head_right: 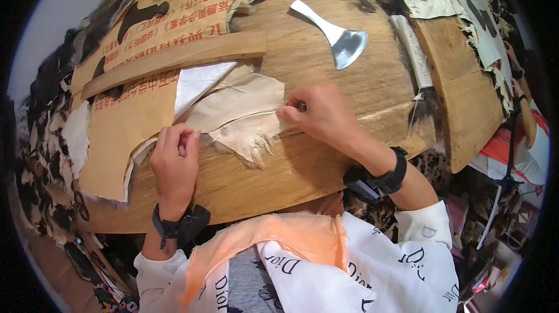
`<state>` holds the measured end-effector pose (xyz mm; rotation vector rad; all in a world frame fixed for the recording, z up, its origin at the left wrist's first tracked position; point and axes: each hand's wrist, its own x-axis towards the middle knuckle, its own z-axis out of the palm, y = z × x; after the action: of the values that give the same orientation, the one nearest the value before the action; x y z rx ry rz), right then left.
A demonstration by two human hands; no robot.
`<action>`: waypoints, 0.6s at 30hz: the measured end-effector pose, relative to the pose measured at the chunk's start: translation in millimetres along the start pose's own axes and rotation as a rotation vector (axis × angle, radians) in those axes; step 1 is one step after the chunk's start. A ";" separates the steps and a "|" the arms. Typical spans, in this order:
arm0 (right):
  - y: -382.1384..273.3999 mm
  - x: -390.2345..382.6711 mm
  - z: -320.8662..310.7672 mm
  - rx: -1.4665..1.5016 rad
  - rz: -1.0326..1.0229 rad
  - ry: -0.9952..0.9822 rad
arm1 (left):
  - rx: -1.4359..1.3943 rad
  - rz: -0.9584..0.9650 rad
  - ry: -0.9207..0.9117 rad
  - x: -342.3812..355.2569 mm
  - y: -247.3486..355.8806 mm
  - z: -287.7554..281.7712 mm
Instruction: Cutting and hand-sewing animal fur pelts together using patterns and specialized tools.
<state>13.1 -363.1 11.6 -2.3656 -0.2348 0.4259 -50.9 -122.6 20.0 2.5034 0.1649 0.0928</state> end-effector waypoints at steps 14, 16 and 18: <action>-3.9 -3.9 1.2 -0.208 -0.142 0.270 | -0.224 0.299 -0.064 17.6 7.4 42.2; -8.8 -1.8 2.4 -0.281 -0.402 0.366 | -0.247 0.274 -0.073 18.0 8.2 41.8; -14.0 4.2 7.9 -0.366 -0.589 0.415 | -0.215 0.287 -0.069 18.8 8.7 41.3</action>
<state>13.4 -346.8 14.7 -2.5116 -0.8350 -0.4168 -27.1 -151.0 -7.6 2.2963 -0.2222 0.1340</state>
